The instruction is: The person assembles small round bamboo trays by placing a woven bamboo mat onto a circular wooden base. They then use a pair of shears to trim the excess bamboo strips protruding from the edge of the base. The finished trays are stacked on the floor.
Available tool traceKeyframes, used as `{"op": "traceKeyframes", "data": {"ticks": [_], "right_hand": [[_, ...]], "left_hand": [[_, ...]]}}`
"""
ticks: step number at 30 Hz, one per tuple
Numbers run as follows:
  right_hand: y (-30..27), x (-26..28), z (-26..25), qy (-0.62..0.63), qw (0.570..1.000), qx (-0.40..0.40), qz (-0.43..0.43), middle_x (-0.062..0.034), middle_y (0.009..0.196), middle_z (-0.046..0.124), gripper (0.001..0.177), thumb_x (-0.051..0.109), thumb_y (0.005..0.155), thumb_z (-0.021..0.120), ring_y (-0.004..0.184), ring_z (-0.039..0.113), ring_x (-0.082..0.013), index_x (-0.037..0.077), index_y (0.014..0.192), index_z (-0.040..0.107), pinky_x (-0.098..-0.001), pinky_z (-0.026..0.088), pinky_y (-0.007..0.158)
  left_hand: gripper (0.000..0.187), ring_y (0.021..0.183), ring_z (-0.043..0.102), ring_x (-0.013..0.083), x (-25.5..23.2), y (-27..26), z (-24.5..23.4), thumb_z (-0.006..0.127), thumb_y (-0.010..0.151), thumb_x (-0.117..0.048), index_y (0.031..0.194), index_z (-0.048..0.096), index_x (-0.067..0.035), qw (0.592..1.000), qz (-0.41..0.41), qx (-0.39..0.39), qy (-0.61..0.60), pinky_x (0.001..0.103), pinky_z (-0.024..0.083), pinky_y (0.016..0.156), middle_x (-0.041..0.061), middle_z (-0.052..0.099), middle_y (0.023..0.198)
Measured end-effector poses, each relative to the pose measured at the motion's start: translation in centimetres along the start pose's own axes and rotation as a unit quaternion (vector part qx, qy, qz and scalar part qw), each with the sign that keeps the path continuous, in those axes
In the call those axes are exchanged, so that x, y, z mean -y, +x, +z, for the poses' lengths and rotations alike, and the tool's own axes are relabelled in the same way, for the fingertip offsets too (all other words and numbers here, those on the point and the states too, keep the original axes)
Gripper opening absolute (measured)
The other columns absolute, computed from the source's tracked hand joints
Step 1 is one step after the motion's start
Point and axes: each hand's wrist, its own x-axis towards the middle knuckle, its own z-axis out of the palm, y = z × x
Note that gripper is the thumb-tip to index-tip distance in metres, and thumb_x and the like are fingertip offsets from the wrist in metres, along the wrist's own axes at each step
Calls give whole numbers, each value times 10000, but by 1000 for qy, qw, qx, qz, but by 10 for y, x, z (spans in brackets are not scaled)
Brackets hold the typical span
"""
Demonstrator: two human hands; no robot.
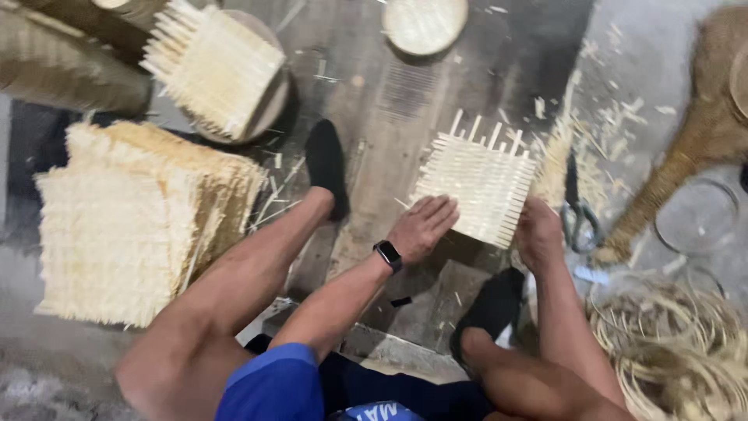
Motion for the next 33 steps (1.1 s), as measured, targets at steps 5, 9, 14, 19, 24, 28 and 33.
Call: {"op": "traceKeyframes", "data": {"ticks": [5, 9, 14, 19, 24, 28, 33], "right_hand": [[3, -1, 12, -16, 999, -15, -29, -4, 936, 715, 263, 87, 892, 736, 795, 640, -70, -13, 1126, 670, -224, 519, 694], [1, 3, 19, -64, 995, -58, -51, -33, 908, 686, 224, 70, 913, 773, 769, 603, -67, -32, 1097, 695, -218, 500, 687], [5, 14, 24, -59, 993, -84, -61, -42, 910, 719, 216, 81, 932, 767, 780, 640, -58, -51, 1084, 688, -203, 527, 704], [12, 4, 21, -59, 991, -97, -73, -47, 909, 729, 245, 77, 912, 782, 788, 659, -61, -64, 1086, 684, -203, 539, 712], [25, -11, 18, -52, 989, -90, -104, -78, 960, 742, 298, 100, 899, 784, 848, 706, -93, -65, 1122, 674, -239, 586, 771], [21, -25, 14, -94, 987, -83, -104, -90, 955, 734, 311, 148, 899, 808, 865, 692, -130, -35, 1122, 695, -284, 584, 771], [30, -17, -32, -53, 986, -115, -113, -74, 993, 733, 311, 145, 903, 803, 880, 690, -125, 17, 1161, 685, -283, 578, 765]], "left_hand": [[663, 1368, 499, 352, -11, 13, 8, 821, 802, -283, 1373, 593, -36, 995, -42, 13, -94, 500, 363, 1144, 183, 566, 1462], [692, 1189, 586, 312, 27, 40, 22, 914, 730, -297, 1284, 621, -5, 898, -402, -80, -158, 464, 468, 1036, 207, 641, 1270], [390, 785, 721, 161, 82, 48, 51, 881, 744, -160, 1049, 740, 38, 732, -513, -76, -441, 310, 602, 709, 120, 769, 919], [324, 739, 710, 118, 99, 39, 78, 871, 769, -104, 1020, 737, 52, 716, -502, -77, -479, 261, 590, 672, 94, 764, 893], [347, 785, 728, 134, 103, 30, 89, 837, 797, -108, 1079, 723, 59, 727, -495, -79, -469, 272, 603, 706, 103, 771, 926], [455, 818, 715, 149, 103, 35, 81, 807, 844, -139, 1234, 657, 40, 721, -501, -34, -477, 286, 589, 705, 101, 750, 995], [503, 789, 689, 135, 95, 40, 55, 807, 835, -126, 1283, 628, 17, 713, -527, -20, -463, 271, 539, 649, 85, 732, 988]]}}
